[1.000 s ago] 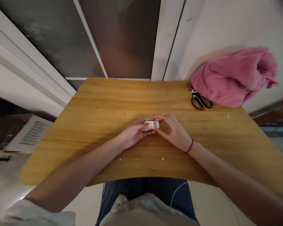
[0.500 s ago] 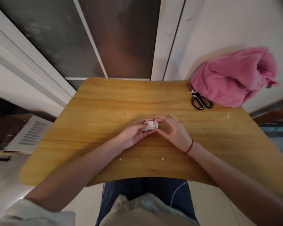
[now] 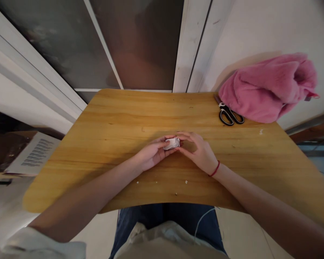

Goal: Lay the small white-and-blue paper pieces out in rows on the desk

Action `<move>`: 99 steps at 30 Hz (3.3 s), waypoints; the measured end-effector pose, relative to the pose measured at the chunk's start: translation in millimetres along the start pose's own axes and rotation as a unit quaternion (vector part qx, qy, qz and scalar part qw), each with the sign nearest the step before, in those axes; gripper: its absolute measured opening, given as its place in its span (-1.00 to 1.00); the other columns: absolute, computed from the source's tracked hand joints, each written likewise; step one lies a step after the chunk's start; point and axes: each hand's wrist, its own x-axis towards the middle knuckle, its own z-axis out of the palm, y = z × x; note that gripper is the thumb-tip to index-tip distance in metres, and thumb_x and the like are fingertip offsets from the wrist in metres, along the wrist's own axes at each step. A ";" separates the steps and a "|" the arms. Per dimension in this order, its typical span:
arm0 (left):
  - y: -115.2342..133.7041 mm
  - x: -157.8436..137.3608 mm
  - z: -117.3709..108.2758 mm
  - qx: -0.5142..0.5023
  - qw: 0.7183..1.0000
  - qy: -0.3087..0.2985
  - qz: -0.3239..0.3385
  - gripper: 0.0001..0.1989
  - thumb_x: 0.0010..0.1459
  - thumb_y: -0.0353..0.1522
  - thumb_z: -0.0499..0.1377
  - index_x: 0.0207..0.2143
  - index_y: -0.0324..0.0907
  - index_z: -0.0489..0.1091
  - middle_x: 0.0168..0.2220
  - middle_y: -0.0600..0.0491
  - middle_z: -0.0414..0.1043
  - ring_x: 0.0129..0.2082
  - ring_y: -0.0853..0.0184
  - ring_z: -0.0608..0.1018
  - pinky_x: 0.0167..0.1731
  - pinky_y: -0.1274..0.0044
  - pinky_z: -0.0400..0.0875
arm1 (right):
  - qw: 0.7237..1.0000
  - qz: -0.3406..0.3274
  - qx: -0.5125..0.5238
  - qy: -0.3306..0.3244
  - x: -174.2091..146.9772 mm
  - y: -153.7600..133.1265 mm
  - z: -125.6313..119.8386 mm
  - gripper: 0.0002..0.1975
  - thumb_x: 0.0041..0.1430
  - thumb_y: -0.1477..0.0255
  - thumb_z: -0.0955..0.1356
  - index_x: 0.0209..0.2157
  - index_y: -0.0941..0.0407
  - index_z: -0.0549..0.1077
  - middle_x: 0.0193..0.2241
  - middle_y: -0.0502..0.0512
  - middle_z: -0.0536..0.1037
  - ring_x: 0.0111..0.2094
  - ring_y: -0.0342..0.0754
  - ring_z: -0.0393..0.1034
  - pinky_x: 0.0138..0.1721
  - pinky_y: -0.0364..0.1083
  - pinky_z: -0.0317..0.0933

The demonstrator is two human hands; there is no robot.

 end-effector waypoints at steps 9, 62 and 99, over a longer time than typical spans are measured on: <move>-1.4 -1.1 0.9 0.017 0.999 -0.034 -0.006 -0.71 0.16 -0.57 0.05 -0.06 -0.34 0.38 0.01 -0.18 0.41 -0.06 0.29 0.50 0.05 0.46 0.34 | 1.000 0.004 0.014 0.023 -0.3 -1.7 2.3 -0.57 0.12 0.36 0.38 0.03 0.04 0.26 -0.14 0.07 0.49 -0.09 -0.02 0.38 -0.01 0.06 0.25; -0.9 1.2 0.7 -0.007 0.999 0.023 -0.021 -0.66 0.07 -0.62 0.03 -0.08 -0.40 0.36 -0.12 -0.20 0.49 -0.15 0.24 0.56 0.03 0.41 0.37 | 0.976 0.055 0.073 0.196 1.6 -4.3 -8.3 -0.75 0.17 0.42 0.33 -0.09 0.07 0.31 -0.16 0.12 0.45 -0.18 -0.05 0.38 -0.08 0.02 0.29; -0.8 1.5 -1.0 -0.017 1.000 0.006 -0.005 -0.73 0.04 -0.65 0.04 -0.21 -0.36 0.40 -0.18 -0.15 0.51 -0.17 0.27 0.56 0.00 0.43 0.40 | 0.996 0.025 0.085 0.020 -0.1 -0.7 1.5 -0.61 0.14 0.46 0.34 0.02 0.02 0.25 -0.13 0.05 0.46 -0.12 -0.03 0.34 0.01 0.05 0.23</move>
